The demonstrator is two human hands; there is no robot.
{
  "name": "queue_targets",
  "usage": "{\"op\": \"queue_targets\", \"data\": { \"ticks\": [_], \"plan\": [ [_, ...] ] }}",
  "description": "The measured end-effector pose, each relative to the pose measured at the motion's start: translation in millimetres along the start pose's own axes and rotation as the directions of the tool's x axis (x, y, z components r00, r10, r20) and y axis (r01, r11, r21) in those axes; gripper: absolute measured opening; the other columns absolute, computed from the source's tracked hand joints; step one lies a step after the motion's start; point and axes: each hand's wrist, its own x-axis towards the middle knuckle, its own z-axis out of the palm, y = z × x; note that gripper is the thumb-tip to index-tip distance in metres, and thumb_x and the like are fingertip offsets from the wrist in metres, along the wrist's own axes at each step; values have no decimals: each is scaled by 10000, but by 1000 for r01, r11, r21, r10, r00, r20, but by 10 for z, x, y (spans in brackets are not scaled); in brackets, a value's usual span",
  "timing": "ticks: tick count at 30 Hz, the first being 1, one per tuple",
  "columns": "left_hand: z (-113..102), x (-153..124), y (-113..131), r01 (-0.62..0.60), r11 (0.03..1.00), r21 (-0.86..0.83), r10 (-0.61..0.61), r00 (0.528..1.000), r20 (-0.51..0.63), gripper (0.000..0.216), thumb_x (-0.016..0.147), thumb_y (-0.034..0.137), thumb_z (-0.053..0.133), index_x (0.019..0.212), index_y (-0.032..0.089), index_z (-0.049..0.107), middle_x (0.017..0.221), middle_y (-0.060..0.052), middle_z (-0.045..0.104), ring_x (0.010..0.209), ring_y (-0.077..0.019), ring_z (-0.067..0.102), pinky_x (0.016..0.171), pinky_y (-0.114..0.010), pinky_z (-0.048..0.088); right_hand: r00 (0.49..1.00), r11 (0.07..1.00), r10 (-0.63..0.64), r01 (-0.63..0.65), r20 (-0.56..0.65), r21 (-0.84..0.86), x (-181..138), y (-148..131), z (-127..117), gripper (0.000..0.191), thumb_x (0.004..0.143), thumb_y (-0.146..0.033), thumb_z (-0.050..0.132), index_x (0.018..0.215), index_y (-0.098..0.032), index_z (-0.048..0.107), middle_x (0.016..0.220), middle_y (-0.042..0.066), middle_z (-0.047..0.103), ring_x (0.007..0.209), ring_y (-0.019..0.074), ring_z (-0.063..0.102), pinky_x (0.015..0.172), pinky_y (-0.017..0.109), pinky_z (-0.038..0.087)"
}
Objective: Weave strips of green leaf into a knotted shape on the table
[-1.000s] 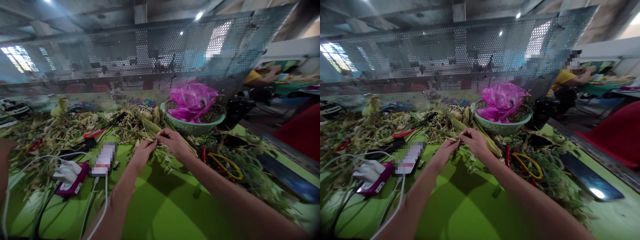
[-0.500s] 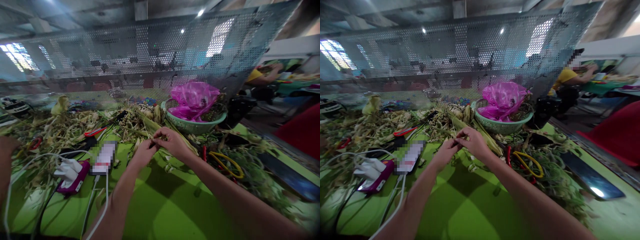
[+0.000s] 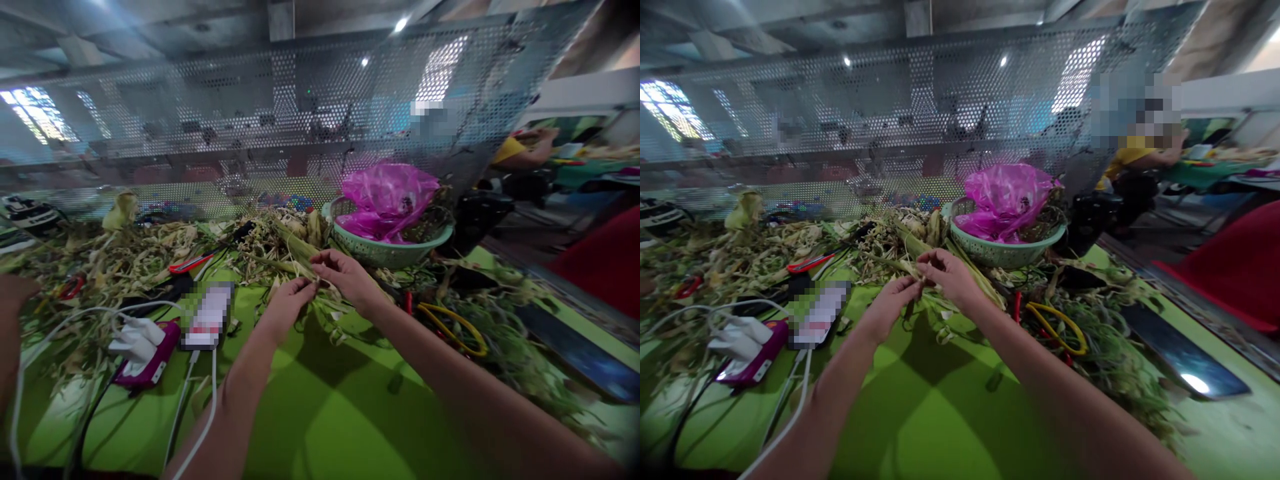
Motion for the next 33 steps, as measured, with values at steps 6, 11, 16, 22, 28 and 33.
{"op": "queue_targets", "data": {
  "ticks": [6,11,16,22,28,33],
  "plan": [
    [-115,69,-47,6,971,-239,-50,982,-180,261,634,352,769,805,161,720,791,-37,698,695,-123,582,640,-220,416,994,992,-105,105,8,-75,-7,-6,-38,205,783,-313,639,937,-185,593,849,16,632,785,162,596,745,310,482],
    [-171,120,-81,-11,944,-330,-57,979,-196,282,600,328,805,795,156,695,725,-4,646,632,-89,547,587,-202,404,889,741,-441,439,124,-508,-68,-45,-22,236,778,-167,637,1007,-220,645,1041,67,616,1007,221,564,882,367,443],
    [-144,103,-71,3,932,-362,-72,982,-177,300,593,322,818,793,156,667,743,-1,624,652,-83,544,587,-194,407,805,491,-512,560,299,-668,-115,-51,9,220,825,-172,629,1027,-253,663,1065,64,639,1017,238,555,871,386,407],
    [-90,54,-28,23,969,-244,-68,982,-175,329,596,378,809,800,164,666,741,-3,616,628,-80,522,558,-185,372,839,608,-509,510,193,-609,-103,-29,1,81,864,-233,610,917,-227,671,913,46,682,889,202,594,805,336,421],
    [-35,44,21,-79,994,-70,73,993,-92,285,659,388,744,827,168,678,714,5,609,662,-102,506,643,-204,391,919,834,-378,287,-111,-471,-64,37,-5,44,825,-228,602,796,-195,612,765,13,618,722,165,580,676,273,438],
    [-45,40,16,-188,965,181,201,978,-57,238,770,384,634,862,171,686,805,-19,630,788,-147,523,754,-238,401,917,787,-388,280,-90,-549,-57,25,-17,49,815,-213,584,776,-194,607,780,21,609,751,171,568,695,282,421]
  ]
}}
